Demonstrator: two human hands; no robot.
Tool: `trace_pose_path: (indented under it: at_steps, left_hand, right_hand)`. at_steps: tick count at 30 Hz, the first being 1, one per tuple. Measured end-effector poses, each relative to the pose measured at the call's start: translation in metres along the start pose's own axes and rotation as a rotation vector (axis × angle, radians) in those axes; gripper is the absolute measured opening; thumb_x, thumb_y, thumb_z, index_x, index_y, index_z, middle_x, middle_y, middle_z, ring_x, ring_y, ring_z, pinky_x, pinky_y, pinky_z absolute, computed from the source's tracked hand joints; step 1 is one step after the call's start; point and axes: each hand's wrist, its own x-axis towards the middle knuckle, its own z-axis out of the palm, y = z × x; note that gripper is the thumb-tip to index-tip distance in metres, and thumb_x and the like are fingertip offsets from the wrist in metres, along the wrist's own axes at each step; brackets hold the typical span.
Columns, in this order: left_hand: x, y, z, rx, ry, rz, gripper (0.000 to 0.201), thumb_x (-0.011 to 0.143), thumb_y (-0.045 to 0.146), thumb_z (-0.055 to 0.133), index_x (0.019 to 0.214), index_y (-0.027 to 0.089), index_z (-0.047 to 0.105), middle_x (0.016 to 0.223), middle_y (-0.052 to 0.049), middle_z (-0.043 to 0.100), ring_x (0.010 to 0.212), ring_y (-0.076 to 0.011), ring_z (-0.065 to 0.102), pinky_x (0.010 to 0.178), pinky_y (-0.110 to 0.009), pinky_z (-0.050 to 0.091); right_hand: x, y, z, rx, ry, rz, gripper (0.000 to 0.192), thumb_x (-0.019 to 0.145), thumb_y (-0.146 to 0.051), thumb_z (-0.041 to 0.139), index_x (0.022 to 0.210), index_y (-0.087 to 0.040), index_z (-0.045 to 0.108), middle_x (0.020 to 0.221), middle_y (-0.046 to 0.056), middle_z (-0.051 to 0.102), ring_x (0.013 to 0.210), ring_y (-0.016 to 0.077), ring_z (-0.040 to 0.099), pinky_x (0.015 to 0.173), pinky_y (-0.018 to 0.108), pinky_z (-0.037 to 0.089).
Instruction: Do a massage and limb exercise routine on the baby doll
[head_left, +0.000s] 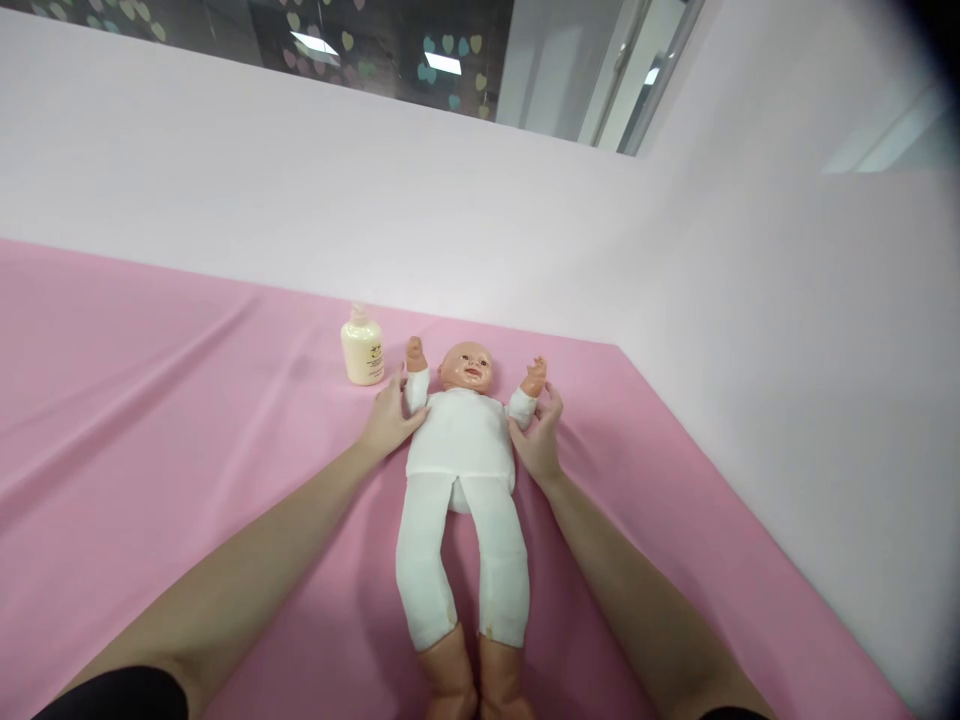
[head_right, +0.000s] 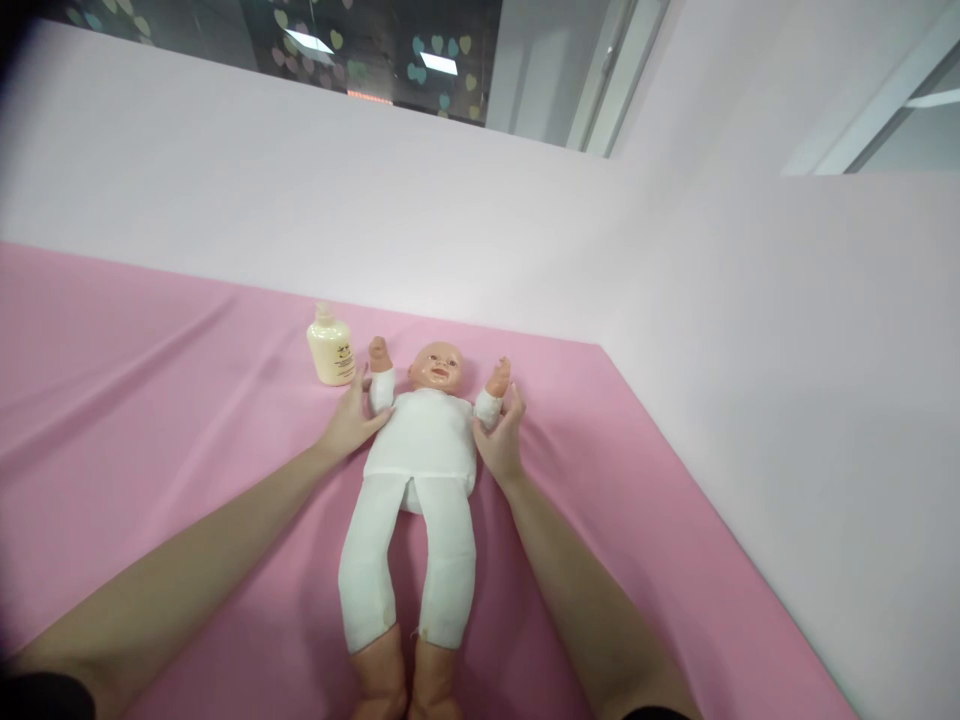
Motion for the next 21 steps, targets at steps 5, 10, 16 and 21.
trace_pose_path:
  at_steps: [5,10,16,21]
  left_hand:
    - [-0.003,0.007,-0.003,0.019,-0.036,0.153,0.065,0.072,0.042,0.065,0.129,0.019,0.044,0.116,-0.01,0.06,0.109,-0.0283,0.054,0.097,-0.045,0.039]
    - [-0.007,0.007,-0.004,0.002,-0.126,0.285,0.033,0.074,0.044,0.064,0.098,0.021,0.058,0.1,-0.004,0.066,0.097,-0.0231,0.059,0.096,-0.041,0.04]
    - [-0.006,0.007,-0.003,-0.016,-0.112,0.155,0.045,0.076,0.043,0.061,0.113,0.018,0.053,0.108,-0.008,0.063,0.104,-0.0265,0.057,0.096,-0.044,0.042]
    - [-0.002,0.004,0.001,-0.044,-0.059,0.153,0.051,0.087,0.038,0.047,0.131,0.014,0.039,0.123,-0.013,0.056,0.117,-0.0272,0.051,0.104,-0.046,0.037]
  right_hand:
    - [-0.003,-0.006,-0.001,0.095,-0.002,-0.068,0.077,0.077,-0.031,0.064,0.139,-0.025,0.019,0.142,0.014,0.032,0.114,0.0229,0.052,0.099,0.042,0.045]
    - [-0.004,-0.009,-0.004,0.117,-0.186,-0.1,0.063,0.075,-0.03,0.064,0.132,-0.026,0.035,0.12,0.008,0.053,0.1,0.0214,0.059,0.098,0.044,0.046]
    - [-0.004,0.002,0.002,0.078,-0.206,-0.018,0.071,0.078,-0.04,0.062,0.137,-0.02,0.028,0.128,0.013,0.049,0.119,0.0257,0.05,0.104,0.047,0.04]
    - [-0.001,0.008,0.008,-0.009,-0.152,0.068,0.069,0.089,-0.039,0.044,0.145,-0.014,0.012,0.147,0.018,0.029,0.14,0.0244,0.026,0.114,0.047,0.026]
